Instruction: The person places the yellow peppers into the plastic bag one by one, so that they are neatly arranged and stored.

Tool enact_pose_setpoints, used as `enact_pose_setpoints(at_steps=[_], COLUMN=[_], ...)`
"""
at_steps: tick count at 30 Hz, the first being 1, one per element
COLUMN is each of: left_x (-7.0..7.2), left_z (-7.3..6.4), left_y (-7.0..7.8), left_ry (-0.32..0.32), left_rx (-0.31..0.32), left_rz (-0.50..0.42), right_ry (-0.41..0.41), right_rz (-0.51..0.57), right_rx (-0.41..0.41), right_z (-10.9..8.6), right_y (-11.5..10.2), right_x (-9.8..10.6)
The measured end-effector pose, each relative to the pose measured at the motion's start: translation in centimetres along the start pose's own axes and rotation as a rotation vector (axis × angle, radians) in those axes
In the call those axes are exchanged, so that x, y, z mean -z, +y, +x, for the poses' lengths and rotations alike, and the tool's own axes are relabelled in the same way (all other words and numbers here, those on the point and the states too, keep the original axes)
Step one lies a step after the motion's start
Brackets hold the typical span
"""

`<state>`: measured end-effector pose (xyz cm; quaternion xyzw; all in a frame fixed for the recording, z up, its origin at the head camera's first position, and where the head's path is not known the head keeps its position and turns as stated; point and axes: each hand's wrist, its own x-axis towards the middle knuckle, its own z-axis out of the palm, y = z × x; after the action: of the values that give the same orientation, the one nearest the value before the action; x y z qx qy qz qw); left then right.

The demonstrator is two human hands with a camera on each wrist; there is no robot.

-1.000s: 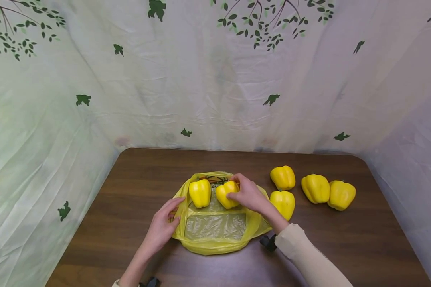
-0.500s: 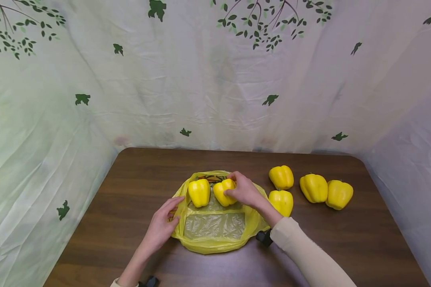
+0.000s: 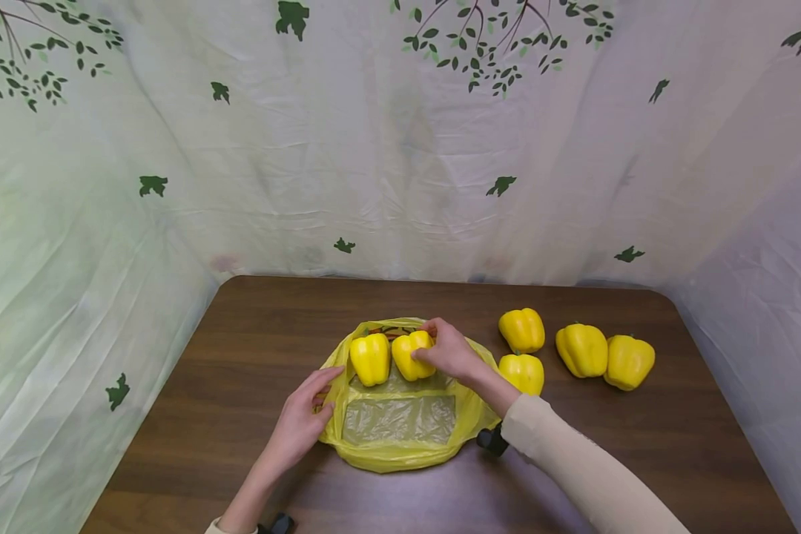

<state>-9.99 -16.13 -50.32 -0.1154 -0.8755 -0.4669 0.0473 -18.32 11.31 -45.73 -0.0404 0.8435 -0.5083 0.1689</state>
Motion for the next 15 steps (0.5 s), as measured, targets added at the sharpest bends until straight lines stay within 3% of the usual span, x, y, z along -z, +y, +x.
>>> enact_pose_setpoints(at_steps=[7,15], left_x=[0.0,0.0], left_z=[-0.1,-0.1], left_y=[-0.1,-0.2], left_ry=[-0.006,-0.005], left_rx=[0.014,0.009], left_rz=[0.006,0.006], right_ry=[0.033,0.061], right_rz=[0.126,0.123], right_rx=[-0.037,-0.039], right_z=[0.2,0.4], right_y=[0.3,0.6], right_x=[-0.7,-1.3])
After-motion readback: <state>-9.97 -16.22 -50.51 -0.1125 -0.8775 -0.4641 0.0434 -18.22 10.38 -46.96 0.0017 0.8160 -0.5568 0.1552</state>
